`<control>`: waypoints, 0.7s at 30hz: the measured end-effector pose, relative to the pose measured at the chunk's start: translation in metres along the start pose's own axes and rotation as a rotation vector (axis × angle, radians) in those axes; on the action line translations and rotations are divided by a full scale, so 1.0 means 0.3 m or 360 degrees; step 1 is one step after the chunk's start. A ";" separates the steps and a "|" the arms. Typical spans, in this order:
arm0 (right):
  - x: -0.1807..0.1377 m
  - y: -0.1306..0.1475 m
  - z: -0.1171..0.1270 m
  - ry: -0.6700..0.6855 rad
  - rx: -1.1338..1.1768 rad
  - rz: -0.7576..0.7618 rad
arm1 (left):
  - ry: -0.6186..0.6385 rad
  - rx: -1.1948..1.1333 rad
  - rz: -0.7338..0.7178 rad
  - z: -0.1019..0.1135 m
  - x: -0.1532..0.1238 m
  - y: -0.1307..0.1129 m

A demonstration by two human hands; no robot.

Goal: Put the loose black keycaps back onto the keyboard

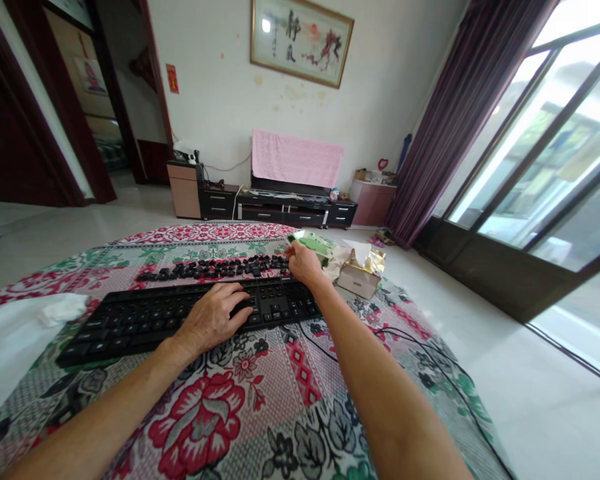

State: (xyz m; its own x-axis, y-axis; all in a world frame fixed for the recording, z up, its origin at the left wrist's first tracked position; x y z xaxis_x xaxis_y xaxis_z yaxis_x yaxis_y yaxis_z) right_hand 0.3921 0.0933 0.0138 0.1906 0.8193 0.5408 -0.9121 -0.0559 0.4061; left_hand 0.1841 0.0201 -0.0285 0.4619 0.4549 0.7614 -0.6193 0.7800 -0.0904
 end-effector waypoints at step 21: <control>0.016 -0.007 -0.163 0.0643 -0.0648 0.0396 | 0.0115 -0.0024 0.0086 -0.013 -0.002 -0.002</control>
State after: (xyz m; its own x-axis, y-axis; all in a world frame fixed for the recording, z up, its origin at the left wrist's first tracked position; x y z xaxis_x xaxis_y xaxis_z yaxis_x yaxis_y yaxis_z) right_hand 0.3771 0.1251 -0.0204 -0.1250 0.9653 0.2294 -0.9919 -0.1160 -0.0526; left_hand 0.1865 0.0211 -0.0315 0.4728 0.5259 0.7071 -0.6351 0.7596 -0.1403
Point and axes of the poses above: each hand's wrist, its own x-axis towards the middle knuckle, its own z-axis out of the back of the hand, y = z × x, the point moved 6 cm from there along x, towards the middle knuckle, and after that the axes turned 11 degrees about -y, right-handed, at the moved point
